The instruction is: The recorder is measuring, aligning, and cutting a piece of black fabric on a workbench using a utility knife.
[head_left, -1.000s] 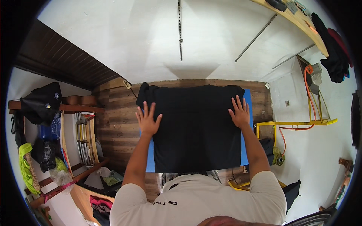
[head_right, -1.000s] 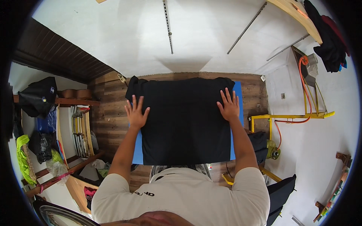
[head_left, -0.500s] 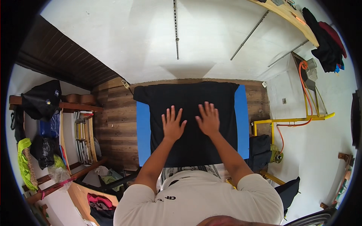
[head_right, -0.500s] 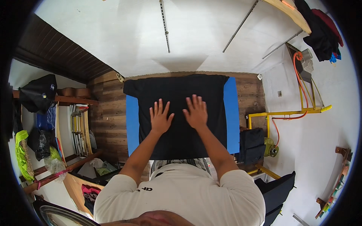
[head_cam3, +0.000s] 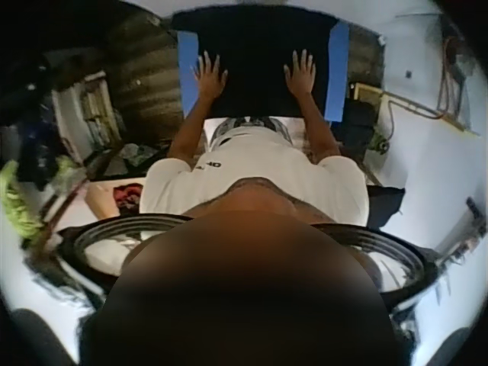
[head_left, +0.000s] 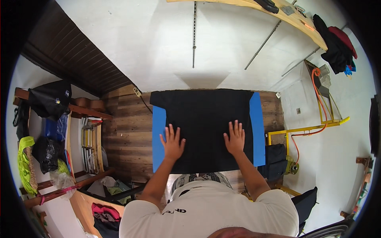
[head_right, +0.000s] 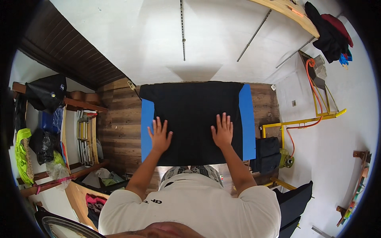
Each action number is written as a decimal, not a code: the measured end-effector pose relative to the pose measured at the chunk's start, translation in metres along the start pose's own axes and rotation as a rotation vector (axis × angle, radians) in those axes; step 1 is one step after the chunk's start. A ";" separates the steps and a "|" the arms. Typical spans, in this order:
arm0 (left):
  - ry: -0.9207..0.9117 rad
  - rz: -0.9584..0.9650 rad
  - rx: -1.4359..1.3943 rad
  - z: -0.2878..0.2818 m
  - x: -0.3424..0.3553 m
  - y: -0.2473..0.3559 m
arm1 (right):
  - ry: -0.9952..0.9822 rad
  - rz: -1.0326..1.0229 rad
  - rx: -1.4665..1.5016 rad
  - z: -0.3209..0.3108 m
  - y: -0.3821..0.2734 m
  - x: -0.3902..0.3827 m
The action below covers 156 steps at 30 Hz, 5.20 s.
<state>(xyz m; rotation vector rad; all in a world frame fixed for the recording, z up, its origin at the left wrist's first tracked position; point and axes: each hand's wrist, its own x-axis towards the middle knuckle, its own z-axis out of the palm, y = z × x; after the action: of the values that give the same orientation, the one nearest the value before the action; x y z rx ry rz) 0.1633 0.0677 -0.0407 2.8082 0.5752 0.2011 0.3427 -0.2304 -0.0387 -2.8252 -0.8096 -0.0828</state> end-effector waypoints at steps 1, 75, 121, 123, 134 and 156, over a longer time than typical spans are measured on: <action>-0.019 0.042 -0.039 -0.002 -0.010 0.002 | -0.057 -0.034 -0.014 0.001 -0.010 -0.007; 0.097 0.031 0.021 -0.004 0.069 -0.023 | 0.022 0.180 0.039 -0.020 0.108 0.010; 0.058 -0.120 0.100 0.038 0.035 0.072 | -0.045 -0.103 0.069 0.008 0.063 0.025; 0.003 -0.194 0.085 0.020 -0.018 0.063 | -0.083 0.015 0.021 -0.012 0.084 -0.022; 0.081 -0.582 -0.094 -0.007 -0.081 0.012 | -0.093 0.502 0.151 -0.024 0.084 -0.113; -0.030 -0.455 -0.197 -0.033 -0.145 -0.030 | -0.262 0.692 0.922 -0.031 0.155 -0.138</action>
<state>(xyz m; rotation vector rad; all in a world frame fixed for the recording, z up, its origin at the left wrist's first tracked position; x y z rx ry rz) 0.0142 0.0433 -0.0296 2.4116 1.0972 0.1145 0.3076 -0.4371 -0.0509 -2.0617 0.1462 0.6038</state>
